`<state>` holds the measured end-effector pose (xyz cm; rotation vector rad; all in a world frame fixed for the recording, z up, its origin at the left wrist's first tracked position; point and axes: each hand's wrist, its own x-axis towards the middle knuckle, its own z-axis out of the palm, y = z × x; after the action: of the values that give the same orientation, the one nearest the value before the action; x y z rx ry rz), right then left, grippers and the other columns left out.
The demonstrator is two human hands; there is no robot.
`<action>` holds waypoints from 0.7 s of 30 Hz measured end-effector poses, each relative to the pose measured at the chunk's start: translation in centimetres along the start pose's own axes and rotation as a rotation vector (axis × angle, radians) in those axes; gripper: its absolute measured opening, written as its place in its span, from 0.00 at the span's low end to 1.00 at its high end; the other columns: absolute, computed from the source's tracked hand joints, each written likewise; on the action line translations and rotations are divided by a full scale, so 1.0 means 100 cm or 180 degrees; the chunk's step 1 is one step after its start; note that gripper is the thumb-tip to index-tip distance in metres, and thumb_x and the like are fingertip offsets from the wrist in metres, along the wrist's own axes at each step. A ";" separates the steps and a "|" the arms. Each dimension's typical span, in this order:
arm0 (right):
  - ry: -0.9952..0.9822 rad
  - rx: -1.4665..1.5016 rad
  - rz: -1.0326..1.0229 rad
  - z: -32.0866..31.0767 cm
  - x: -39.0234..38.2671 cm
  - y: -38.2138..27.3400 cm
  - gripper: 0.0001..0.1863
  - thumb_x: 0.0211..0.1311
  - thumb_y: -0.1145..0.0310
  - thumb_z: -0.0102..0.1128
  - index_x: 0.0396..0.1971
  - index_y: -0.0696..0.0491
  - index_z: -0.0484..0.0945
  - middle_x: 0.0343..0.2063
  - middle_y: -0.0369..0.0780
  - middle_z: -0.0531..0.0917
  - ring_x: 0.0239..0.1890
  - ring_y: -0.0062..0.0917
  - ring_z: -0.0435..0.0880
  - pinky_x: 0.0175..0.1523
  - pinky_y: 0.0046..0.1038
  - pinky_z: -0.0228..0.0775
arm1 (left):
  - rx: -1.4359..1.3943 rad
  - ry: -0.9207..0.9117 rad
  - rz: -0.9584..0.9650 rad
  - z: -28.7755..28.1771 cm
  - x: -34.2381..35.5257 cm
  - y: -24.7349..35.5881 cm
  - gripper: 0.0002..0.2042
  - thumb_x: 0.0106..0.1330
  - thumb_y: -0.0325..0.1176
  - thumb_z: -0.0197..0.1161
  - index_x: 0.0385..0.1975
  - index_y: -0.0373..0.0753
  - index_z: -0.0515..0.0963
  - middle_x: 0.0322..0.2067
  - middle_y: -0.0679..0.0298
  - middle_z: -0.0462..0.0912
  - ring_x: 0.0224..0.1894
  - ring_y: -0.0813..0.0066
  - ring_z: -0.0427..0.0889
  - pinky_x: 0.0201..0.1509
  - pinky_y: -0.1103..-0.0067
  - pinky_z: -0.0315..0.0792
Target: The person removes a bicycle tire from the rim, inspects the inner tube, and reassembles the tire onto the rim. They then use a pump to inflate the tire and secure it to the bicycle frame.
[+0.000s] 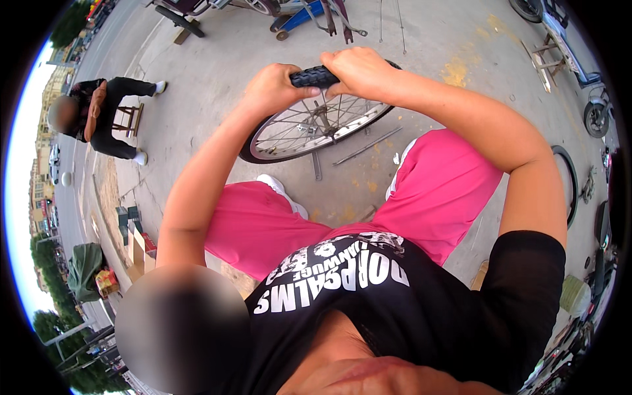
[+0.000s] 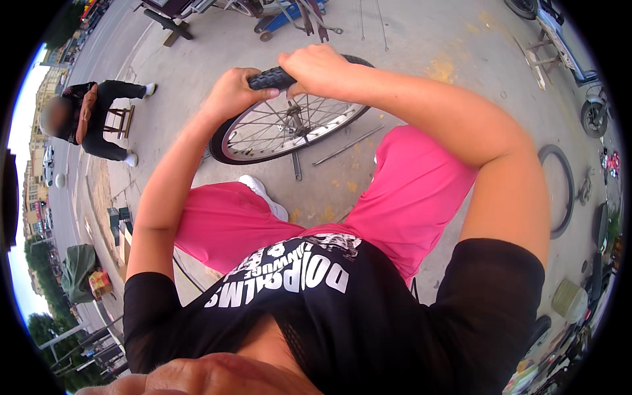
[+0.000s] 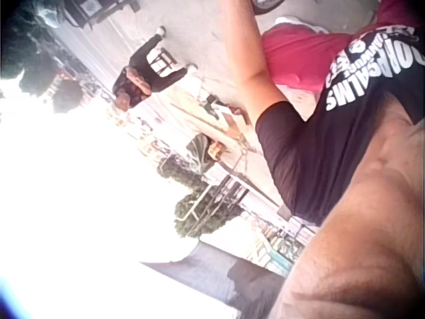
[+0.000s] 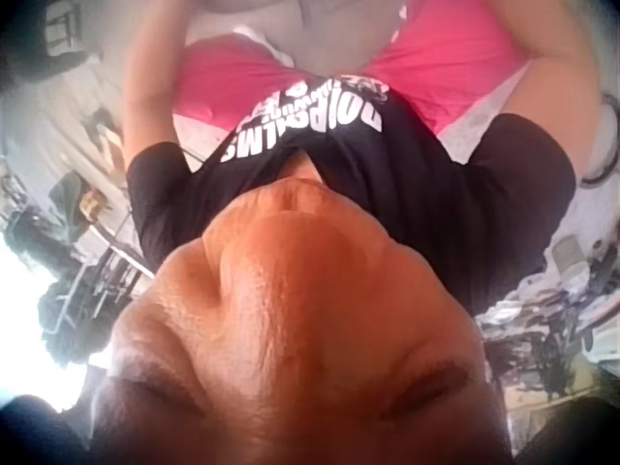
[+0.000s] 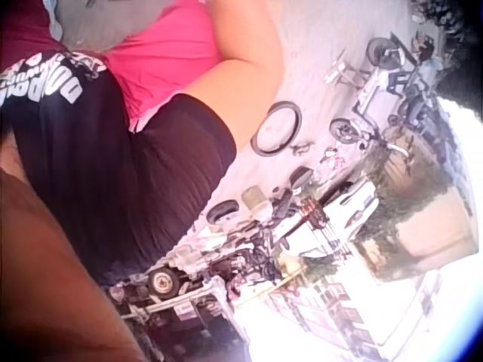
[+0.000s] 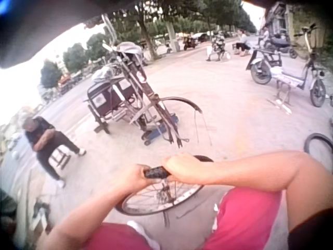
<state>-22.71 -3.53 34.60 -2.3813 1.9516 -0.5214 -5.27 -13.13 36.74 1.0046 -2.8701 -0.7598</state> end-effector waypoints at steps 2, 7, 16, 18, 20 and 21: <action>-0.0041 0.0046 -0.0078 0.002 0.005 -0.001 0.21 0.42 0.59 0.70 0.25 0.59 0.72 0.19 0.47 0.79 0.28 0.44 0.80 0.33 0.40 0.71 | 0.0356 0.0643 0.0304 0.009 -0.005 0.000 0.17 0.50 0.50 0.68 0.28 0.41 0.80 0.23 0.58 0.81 0.29 0.56 0.79 0.33 0.67 0.71; -0.0054 -0.0057 -0.0448 0.006 0.011 0.005 0.17 0.43 0.62 0.69 0.25 0.59 0.74 0.19 0.47 0.79 0.26 0.44 0.79 0.33 0.39 0.71 | 0.0642 0.0730 0.0542 0.011 -0.005 0.003 0.17 0.50 0.49 0.68 0.29 0.40 0.80 0.23 0.58 0.80 0.30 0.57 0.80 0.34 0.67 0.72; -0.0911 0.0333 -0.0467 -0.023 -0.003 -0.010 0.17 0.35 0.62 0.72 0.20 0.60 0.77 0.16 0.47 0.78 0.23 0.44 0.78 0.30 0.38 0.69 | -0.0421 -0.0221 0.0279 -0.001 -0.015 0.016 0.16 0.43 0.39 0.74 0.27 0.34 0.80 0.19 0.58 0.79 0.22 0.68 0.77 0.31 0.73 0.69; -0.1006 0.0588 -0.0690 -0.028 -0.002 -0.011 0.18 0.33 0.62 0.72 0.20 0.60 0.77 0.15 0.47 0.77 0.22 0.43 0.78 0.29 0.37 0.69 | -0.0750 -0.0422 0.0156 -0.001 -0.018 0.017 0.16 0.41 0.36 0.75 0.25 0.32 0.80 0.17 0.57 0.78 0.21 0.72 0.76 0.30 0.75 0.69; -0.1381 0.0784 -0.0549 -0.038 0.000 -0.013 0.19 0.33 0.61 0.73 0.21 0.60 0.77 0.14 0.47 0.77 0.20 0.41 0.77 0.28 0.36 0.69 | -0.1036 -0.0619 0.0039 0.002 -0.017 0.016 0.16 0.41 0.35 0.75 0.25 0.32 0.80 0.18 0.59 0.79 0.22 0.73 0.76 0.30 0.76 0.69; -0.1562 0.0874 -0.0481 -0.040 0.001 -0.014 0.20 0.33 0.61 0.73 0.21 0.60 0.78 0.14 0.47 0.77 0.20 0.41 0.77 0.28 0.36 0.69 | -0.1174 -0.0709 -0.0017 0.004 -0.016 0.016 0.16 0.41 0.35 0.76 0.26 0.32 0.80 0.18 0.60 0.79 0.22 0.74 0.76 0.30 0.77 0.69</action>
<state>-22.47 -2.56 38.71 -2.2209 1.4068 -0.1654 -4.98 -10.95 37.37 0.9284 -2.7388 -1.4178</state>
